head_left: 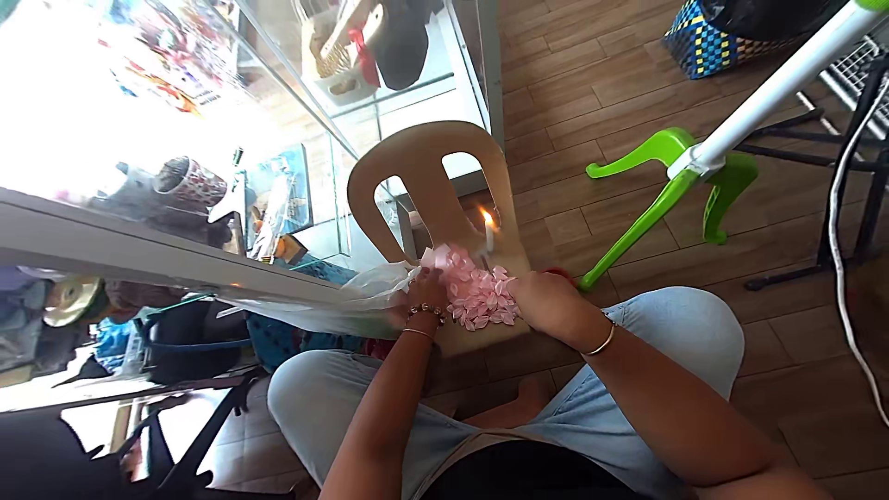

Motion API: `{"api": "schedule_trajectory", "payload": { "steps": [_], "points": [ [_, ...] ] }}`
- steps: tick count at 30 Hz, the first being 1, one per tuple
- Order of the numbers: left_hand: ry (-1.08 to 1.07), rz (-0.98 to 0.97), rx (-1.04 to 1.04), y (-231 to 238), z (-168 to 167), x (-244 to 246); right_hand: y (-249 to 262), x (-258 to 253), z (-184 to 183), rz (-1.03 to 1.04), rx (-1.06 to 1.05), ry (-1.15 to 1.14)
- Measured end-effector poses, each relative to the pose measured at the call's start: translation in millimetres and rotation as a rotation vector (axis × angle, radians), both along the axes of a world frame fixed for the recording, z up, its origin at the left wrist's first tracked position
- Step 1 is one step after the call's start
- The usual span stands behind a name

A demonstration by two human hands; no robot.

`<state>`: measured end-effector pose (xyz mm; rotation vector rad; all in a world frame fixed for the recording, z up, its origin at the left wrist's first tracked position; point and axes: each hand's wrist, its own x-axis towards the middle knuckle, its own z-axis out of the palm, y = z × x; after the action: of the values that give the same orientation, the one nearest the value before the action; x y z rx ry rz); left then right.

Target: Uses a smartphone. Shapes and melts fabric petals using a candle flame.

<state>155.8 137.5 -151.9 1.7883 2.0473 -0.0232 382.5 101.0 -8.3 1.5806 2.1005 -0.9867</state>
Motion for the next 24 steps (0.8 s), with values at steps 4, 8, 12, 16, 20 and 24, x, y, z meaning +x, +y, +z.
{"api": "schedule_trajectory", "payload": {
  "steps": [4, 8, 12, 16, 20, 24],
  "points": [
    [0.051, 0.029, -0.063, 16, -19, 1, 4, -4, 1, 0.009, -0.022, -0.021],
    [-0.012, 0.078, -0.041, 13, -20, -1, 7, -1, -2, 0.005, -0.022, -0.033],
    [-0.081, 0.133, 0.005, 6, -12, -5, 6, 0, -5, 0.003, -0.014, -0.028],
    [-0.082, 0.153, -0.01, 11, -12, -6, 5, -4, 0, 0.011, -0.021, -0.021],
    [-0.063, 0.149, -0.05, 13, -12, -7, 7, -3, 0, 0.011, -0.022, -0.019],
    [-0.04, 0.17, -0.036, 7, 5, -1, 5, 0, 0, 0.021, -0.016, -0.027]
  ]
}}
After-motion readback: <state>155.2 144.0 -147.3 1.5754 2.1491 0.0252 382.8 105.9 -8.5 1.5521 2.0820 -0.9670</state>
